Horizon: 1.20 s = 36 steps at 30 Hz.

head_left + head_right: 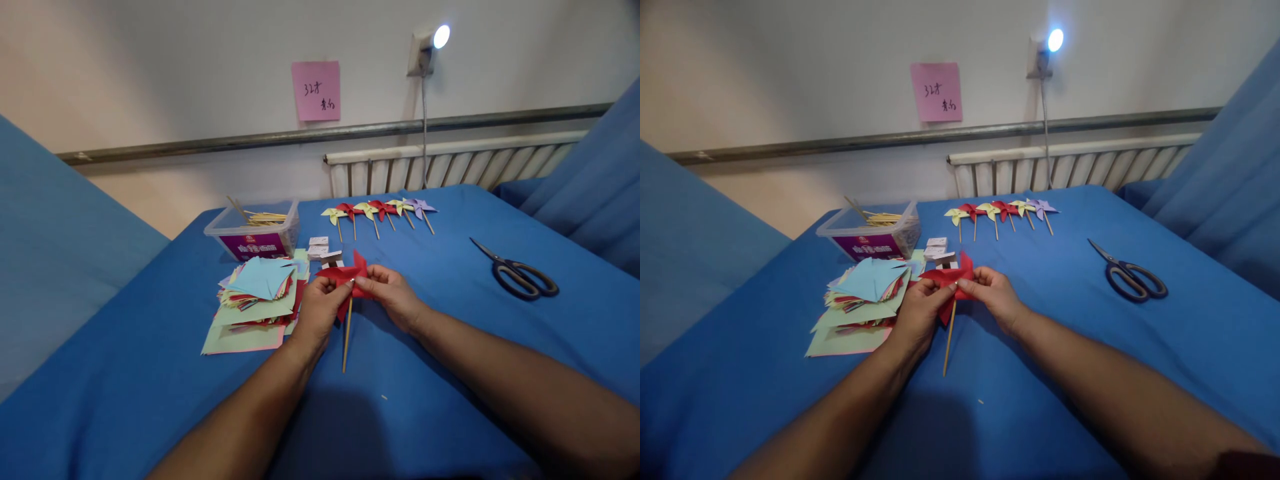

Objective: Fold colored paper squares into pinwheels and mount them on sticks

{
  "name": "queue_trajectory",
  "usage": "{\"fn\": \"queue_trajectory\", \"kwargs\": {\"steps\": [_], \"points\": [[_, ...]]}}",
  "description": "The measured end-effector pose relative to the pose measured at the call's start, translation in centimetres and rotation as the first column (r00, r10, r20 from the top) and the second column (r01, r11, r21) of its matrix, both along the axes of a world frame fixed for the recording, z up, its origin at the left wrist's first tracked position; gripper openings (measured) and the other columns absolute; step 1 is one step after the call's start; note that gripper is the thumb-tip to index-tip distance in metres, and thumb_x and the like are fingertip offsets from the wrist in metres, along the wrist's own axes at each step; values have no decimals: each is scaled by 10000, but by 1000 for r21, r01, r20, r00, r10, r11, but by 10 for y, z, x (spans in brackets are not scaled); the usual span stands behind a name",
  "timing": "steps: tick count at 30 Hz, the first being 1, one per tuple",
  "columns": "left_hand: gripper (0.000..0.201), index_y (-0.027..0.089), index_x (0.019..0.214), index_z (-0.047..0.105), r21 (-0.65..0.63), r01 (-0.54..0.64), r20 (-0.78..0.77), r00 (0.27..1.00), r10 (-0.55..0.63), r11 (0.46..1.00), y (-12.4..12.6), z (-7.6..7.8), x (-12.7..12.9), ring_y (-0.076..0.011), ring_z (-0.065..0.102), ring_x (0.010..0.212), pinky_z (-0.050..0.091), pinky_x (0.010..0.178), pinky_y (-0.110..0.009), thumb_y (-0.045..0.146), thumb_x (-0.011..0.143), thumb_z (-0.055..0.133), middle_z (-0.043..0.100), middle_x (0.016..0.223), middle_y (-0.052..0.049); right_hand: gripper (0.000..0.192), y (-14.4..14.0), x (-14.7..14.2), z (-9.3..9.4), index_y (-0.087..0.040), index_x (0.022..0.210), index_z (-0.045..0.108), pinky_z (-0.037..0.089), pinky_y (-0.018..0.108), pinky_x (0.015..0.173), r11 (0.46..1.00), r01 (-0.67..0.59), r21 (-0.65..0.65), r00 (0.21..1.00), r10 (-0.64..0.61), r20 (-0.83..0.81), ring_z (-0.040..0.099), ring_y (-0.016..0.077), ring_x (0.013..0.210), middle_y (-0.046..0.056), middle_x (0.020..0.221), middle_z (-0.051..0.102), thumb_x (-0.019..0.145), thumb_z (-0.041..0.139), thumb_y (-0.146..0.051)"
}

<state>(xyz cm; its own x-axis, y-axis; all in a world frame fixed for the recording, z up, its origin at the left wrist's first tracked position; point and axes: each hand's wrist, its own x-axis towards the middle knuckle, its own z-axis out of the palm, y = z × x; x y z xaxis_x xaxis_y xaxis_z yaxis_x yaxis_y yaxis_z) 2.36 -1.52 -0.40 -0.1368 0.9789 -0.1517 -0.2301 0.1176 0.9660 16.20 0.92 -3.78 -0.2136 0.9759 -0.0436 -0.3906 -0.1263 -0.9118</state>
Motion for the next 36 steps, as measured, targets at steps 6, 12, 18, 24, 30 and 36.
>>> {"fn": "queue_trajectory", "kwargs": {"steps": [6,12,18,24,30,36], "points": [[215,150,660,633,-25,63,85,995,-61,998,1,-2,-1,-99,555,549,434,595,-226,237,591,818,647,618,13,263,-3,-2,4,-190,786,706,477,333,777,999,-12,-45,996,8,-85,633,147,717,15,803,720,609,855,-314],[160,132,807,700,-23,244,425,880,-211,970,5,2,-7,-137,629,701,499,721,-256,271,737,737,699,752,-33,228,-1,3,11,-195,845,732,507,298,747,993,-59,-104,981,39,-191,656,142,732,23,863,749,657,824,-285],[158,141,843,698,-48,286,413,878,-242,957,4,-2,-8,-103,612,628,492,675,-225,236,740,771,694,727,-17,213,-3,3,13,-189,861,739,511,281,758,991,-102,-85,969,79,-235,666,130,729,15,849,752,676,814,-266],[169,138,828,703,-54,251,412,887,-207,966,4,-2,-7,-110,625,630,503,663,-228,263,737,772,700,732,-24,211,-4,2,11,-193,860,735,505,287,752,993,-92,-74,973,73,-221,659,136,742,20,862,746,682,813,-277],[251,151,827,681,-97,294,329,911,-248,951,3,-2,-9,-121,629,608,506,629,-243,291,674,823,691,730,-28,204,-1,4,12,-198,838,731,488,305,735,998,-5,-68,983,-7,-182,639,141,700,25,835,739,686,810,-308],[228,148,828,673,-95,262,316,923,-221,960,4,-5,-8,-104,611,622,500,660,-236,277,698,808,681,743,-16,212,-1,2,9,-205,853,732,475,338,851,1000,26,0,987,-25,-158,656,156,792,26,900,744,681,813,-299]]}}
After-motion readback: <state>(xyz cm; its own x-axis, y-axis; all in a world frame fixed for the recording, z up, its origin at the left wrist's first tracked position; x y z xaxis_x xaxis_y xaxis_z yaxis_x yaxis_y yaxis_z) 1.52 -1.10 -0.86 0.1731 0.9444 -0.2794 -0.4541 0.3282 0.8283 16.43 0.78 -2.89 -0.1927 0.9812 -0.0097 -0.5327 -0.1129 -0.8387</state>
